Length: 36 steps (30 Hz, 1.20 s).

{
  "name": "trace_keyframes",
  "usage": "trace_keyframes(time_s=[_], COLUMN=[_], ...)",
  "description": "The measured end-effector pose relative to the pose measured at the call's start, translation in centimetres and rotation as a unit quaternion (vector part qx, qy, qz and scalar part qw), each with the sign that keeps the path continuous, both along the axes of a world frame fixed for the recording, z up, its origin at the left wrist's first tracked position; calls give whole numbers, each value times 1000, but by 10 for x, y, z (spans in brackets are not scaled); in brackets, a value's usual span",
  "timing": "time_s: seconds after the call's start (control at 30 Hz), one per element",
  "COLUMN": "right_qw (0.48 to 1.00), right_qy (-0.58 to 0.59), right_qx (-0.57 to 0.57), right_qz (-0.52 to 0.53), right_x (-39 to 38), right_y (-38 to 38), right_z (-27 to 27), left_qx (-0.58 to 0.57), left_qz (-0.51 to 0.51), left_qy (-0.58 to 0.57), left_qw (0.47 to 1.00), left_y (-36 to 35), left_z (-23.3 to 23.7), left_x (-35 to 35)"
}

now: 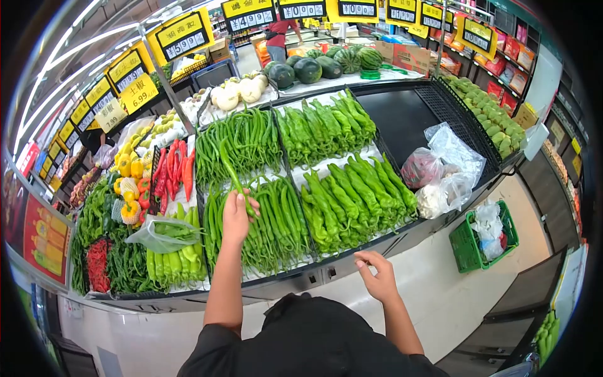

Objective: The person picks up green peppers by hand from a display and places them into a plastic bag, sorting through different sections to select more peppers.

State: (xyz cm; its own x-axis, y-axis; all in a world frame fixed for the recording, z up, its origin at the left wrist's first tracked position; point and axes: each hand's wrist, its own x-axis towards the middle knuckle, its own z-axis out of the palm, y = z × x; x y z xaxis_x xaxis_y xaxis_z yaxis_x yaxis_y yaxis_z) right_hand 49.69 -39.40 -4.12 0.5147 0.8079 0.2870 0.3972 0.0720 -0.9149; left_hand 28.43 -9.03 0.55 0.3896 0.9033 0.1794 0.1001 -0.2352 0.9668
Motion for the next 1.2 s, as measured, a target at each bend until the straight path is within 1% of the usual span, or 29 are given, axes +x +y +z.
trace_keyframes(time_s=[0.07,0.2,0.3,0.4,0.53,0.67,0.73,0.8,0.87,1.0,1.07,1.13,1.2], right_qw=[1000,996,990,990,984,978,978,974,971,970,970,970,966], right_qy=[-13,-71,-107,-111,-109,-105,-96,-114,-127,-128,-125,-126,-140], right_qx=[-4,-35,-78,-77,-133,-170,-180,-192,-195,-195,-194,-190,-197], right_qz=[9,46,58,44,47,52,44,47,53,69,77,82,88], right_x=[-5,-22,-34,-46,-66,-76,-73,-64,-59,-50,-43,-35,-28], right_y=[4,17,32,49,65,72,75,81,87,97,102,106,111], right_z=[0,11,19,19,24,22,18,16,17,18,17,17,19], left_qx=[15,93,64,42,-33,-76,-92,-108,-155,-268,-279,-296,-311], left_qz=[13,35,5,-4,-22,5,16,17,9,1,-10,-21,-26], left_qy=[29,81,112,164,120,77,50,21,-55,-165,-142,-129,-154], left_qw=[999,992,992,986,992,994,994,994,986,949,950,946,938], left_y=[39,137,204,261,309,332,333,334,346,358,360,369,371], left_z=[-9,-34,-39,-46,-56,-73,-76,-82,-92,-80,-67,-65,-66], left_x=[4,23,41,58,78,94,100,103,107,109,106,105,104])
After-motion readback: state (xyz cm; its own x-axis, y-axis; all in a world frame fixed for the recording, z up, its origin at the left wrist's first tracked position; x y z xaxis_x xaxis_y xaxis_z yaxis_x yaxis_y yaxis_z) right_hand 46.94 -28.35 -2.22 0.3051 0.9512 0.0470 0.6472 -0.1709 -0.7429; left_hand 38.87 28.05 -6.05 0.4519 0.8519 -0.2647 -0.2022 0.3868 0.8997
